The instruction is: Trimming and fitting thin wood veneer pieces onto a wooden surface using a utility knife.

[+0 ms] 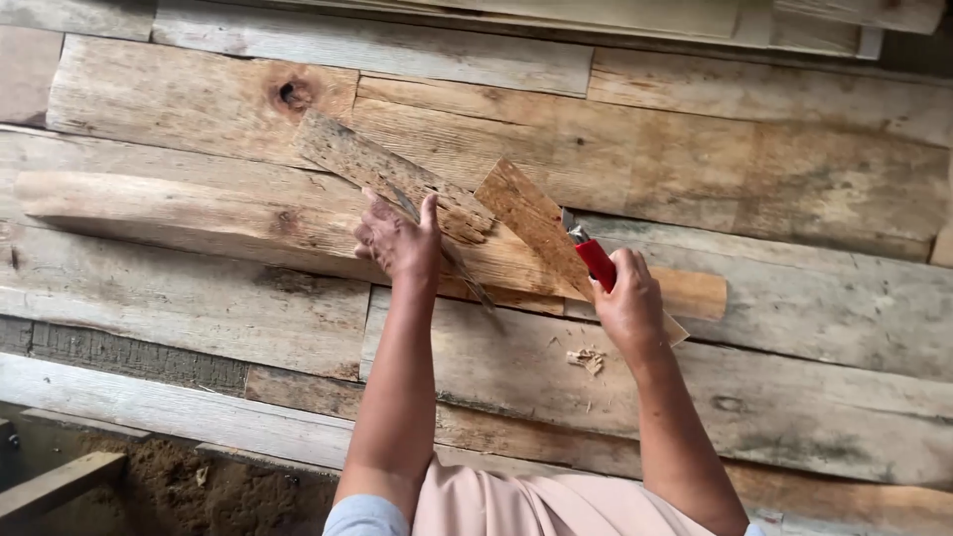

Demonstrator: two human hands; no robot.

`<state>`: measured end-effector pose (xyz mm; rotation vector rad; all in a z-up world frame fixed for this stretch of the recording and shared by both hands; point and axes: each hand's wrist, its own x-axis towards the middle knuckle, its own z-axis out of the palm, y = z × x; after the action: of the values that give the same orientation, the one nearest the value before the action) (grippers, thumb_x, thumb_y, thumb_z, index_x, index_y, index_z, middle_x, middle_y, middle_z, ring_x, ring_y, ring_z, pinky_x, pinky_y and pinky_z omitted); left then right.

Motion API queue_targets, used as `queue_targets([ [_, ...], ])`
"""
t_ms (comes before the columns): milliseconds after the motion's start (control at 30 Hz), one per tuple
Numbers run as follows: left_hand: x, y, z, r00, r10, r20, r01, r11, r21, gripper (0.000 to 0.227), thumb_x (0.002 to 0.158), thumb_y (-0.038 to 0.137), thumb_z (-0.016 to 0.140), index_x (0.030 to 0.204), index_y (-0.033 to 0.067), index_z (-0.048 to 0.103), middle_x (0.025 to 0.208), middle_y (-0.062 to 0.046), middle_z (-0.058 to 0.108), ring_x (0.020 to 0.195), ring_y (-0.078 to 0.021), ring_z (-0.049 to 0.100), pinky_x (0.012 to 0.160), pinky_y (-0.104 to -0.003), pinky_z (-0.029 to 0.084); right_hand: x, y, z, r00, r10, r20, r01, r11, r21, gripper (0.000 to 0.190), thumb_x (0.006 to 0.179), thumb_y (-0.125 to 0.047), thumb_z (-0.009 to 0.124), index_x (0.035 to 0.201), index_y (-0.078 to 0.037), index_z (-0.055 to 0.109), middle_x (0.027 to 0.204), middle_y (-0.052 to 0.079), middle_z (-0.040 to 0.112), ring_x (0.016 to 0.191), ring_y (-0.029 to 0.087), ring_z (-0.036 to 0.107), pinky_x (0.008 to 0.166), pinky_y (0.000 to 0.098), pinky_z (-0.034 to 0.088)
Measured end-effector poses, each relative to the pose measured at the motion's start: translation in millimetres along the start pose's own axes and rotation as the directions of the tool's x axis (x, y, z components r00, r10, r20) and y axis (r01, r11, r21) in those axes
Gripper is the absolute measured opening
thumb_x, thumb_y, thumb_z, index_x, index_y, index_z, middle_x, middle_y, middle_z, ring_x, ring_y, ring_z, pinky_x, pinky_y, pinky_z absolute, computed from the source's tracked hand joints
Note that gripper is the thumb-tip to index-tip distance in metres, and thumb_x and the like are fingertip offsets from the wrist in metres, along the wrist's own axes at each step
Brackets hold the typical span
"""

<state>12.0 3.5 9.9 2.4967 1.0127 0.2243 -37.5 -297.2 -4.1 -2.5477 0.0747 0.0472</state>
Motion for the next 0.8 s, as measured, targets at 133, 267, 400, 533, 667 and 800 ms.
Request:
queue_targets([
  [133,12.1,19.0,-5.0,1.0,0.001,0.0,-0.001,0.999,-0.048,0.122,0.081,0.044,0.09,0.162,0.0069,0.007,0.124,-0.033,0.056,0.119,-0.0536,0.048,0.098,-0.068,0.033,3.7,-0.7,19.0,0.992,-0.12,-0.026,0.119,0.991,-0.059,0.032,0.079,-0.014,0.078,0.099,-0.012,0.053,0.097,0.009,0.059,0.093,0.042,0.069,0.078,0.0576,0.059],
  [267,17.6,29.9,2.2,0.989,-0.146,0.03,0.148,0.953,-0.263,0.127,0.078,0.021,0.089,0.163,0.0145,-0.005,0.123,-0.025,0.061,0.119,-0.0473,0.05,0.098,-0.058,0.034,-0.3,-11.1,13.4,0.981,-0.179,-0.079,0.174,0.982,-0.068,0.031,0.079,-0.012,0.078,0.098,-0.012,0.053,0.094,0.009,0.057,0.09,0.04,0.068,0.076,0.0572,0.057],
  [400,28.2,11.5,36.4,0.974,-0.224,-0.033,0.198,0.914,-0.355,0.114,0.083,0.014,0.081,0.164,0.0195,0.001,0.128,-0.023,0.059,0.12,-0.0439,0.051,0.096,-0.054,0.036,-11.3,-17.2,3.7,0.984,-0.145,-0.107,0.142,0.989,-0.034,0.03,0.084,-0.017,0.077,0.1,-0.011,0.052,0.096,0.011,0.056,0.092,0.042,0.066,0.077,0.0599,0.055],
  [533,38.1,7.2,27.4,0.969,-0.245,-0.042,0.225,0.936,-0.269,0.113,0.081,0.045,0.088,0.16,0.0054,0.016,0.145,-0.025,0.039,0.132,-0.0446,0.038,0.104,-0.057,0.036,-14.4,-15.9,2.2,0.985,-0.131,-0.115,0.128,0.991,-0.028,0.029,0.085,-0.017,0.077,0.099,-0.011,0.053,0.094,0.011,0.056,0.09,0.043,0.066,0.077,0.0596,0.055],
  [667,54.5,16.1,25.6,0.912,-0.408,0.035,0.401,0.872,-0.28,0.1,0.078,0.051,0.087,0.149,0.0079,0.033,0.144,-0.02,0.037,0.136,-0.041,0.033,0.11,-0.054,0.03,-18.4,-28.2,1.8,0.987,-0.13,-0.098,0.131,0.991,0.012,0.028,0.086,-0.016,0.077,0.099,-0.011,0.052,0.093,0.012,0.056,0.09,0.043,0.065,0.078,0.0583,0.054],
  [800,73.0,6.6,48.5,0.839,-0.541,0.048,0.525,0.784,-0.332,0.08,0.071,0.04,0.091,0.129,0.0156,0.042,0.135,-0.015,0.042,0.131,-0.0361,0.037,0.108,-0.051,0.033,-15.8,-41.4,2.0,0.995,-0.089,-0.041,0.093,0.991,0.098,0.025,0.089,-0.013,0.076,0.098,-0.01,0.052,0.093,0.014,0.056,0.089,0.044,0.065,0.078,0.0567,0.054],
])
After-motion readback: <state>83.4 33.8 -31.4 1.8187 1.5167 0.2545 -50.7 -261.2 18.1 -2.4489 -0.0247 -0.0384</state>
